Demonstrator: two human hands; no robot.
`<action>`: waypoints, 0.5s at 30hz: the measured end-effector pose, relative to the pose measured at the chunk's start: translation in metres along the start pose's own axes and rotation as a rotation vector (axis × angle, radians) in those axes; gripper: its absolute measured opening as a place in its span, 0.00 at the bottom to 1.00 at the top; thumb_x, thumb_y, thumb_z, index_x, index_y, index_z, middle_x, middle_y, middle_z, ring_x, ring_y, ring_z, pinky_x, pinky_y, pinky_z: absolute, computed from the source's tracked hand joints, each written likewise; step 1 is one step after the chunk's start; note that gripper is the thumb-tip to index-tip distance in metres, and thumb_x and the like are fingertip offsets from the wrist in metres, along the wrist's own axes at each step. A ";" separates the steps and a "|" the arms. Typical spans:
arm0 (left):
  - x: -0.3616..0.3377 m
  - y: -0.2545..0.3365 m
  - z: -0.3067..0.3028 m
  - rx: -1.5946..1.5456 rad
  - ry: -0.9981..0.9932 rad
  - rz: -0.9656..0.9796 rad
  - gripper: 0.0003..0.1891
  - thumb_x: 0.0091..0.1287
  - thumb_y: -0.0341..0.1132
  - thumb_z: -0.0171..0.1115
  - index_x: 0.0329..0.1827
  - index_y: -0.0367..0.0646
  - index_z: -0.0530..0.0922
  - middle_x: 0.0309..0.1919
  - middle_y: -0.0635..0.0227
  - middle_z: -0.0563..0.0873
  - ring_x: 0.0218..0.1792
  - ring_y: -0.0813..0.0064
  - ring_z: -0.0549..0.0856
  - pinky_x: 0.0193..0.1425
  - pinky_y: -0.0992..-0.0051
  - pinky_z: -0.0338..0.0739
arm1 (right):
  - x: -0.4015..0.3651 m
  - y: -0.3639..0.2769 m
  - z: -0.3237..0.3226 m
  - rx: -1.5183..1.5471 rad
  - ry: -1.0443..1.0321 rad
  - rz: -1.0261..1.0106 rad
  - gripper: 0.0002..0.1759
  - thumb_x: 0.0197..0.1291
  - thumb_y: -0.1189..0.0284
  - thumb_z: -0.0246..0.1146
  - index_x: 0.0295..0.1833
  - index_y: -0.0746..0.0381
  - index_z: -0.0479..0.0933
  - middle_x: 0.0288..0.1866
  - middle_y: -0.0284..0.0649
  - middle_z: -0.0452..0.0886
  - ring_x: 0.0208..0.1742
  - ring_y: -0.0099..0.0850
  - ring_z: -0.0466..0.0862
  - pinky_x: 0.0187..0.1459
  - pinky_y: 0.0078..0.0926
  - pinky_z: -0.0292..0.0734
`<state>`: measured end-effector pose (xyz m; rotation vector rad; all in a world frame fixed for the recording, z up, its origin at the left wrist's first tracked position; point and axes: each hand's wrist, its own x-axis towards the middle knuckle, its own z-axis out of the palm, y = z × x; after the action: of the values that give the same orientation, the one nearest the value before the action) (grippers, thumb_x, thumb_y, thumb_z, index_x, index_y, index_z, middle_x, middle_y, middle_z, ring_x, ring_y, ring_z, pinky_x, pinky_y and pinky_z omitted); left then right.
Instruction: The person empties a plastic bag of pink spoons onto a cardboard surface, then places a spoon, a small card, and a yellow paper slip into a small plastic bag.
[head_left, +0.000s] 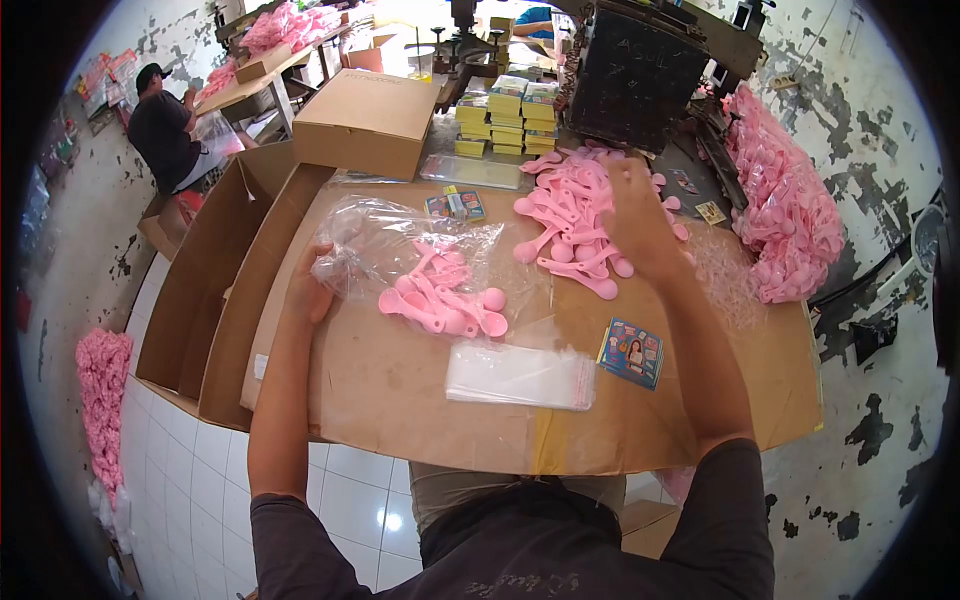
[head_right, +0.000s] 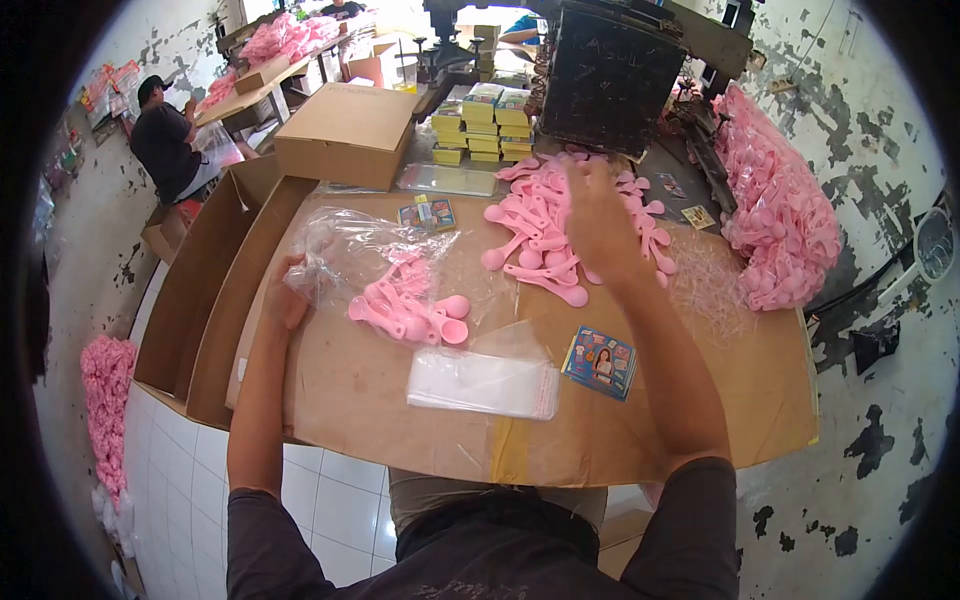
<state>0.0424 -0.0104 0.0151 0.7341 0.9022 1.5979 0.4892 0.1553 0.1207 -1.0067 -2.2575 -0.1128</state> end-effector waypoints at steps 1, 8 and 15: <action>0.000 0.000 -0.001 0.001 0.011 -0.009 0.33 0.74 0.41 0.54 0.80 0.36 0.65 0.73 0.54 0.78 0.68 0.60 0.81 0.66 0.59 0.80 | -0.008 -0.024 -0.001 0.052 0.025 -0.026 0.20 0.65 0.73 0.67 0.61 0.66 0.77 0.60 0.56 0.76 0.59 0.54 0.81 0.61 0.47 0.77; 0.006 -0.006 -0.015 -0.022 -0.006 -0.049 0.34 0.73 0.42 0.56 0.80 0.36 0.65 0.73 0.55 0.78 0.67 0.60 0.82 0.67 0.60 0.79 | -0.053 -0.111 0.040 0.233 -0.582 -0.171 0.26 0.66 0.56 0.66 0.59 0.66 0.81 0.59 0.53 0.77 0.60 0.47 0.82 0.62 0.45 0.77; 0.003 -0.005 -0.008 0.034 0.002 -0.013 0.33 0.73 0.41 0.56 0.80 0.37 0.64 0.71 0.54 0.80 0.65 0.60 0.83 0.65 0.60 0.80 | -0.033 -0.092 0.057 0.400 -0.785 -0.072 0.23 0.58 0.67 0.71 0.57 0.69 0.81 0.56 0.50 0.79 0.58 0.46 0.82 0.57 0.41 0.78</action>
<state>0.0374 -0.0087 0.0069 0.7492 0.9362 1.5753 0.4118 0.0886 0.0729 -0.8276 -2.8332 0.8033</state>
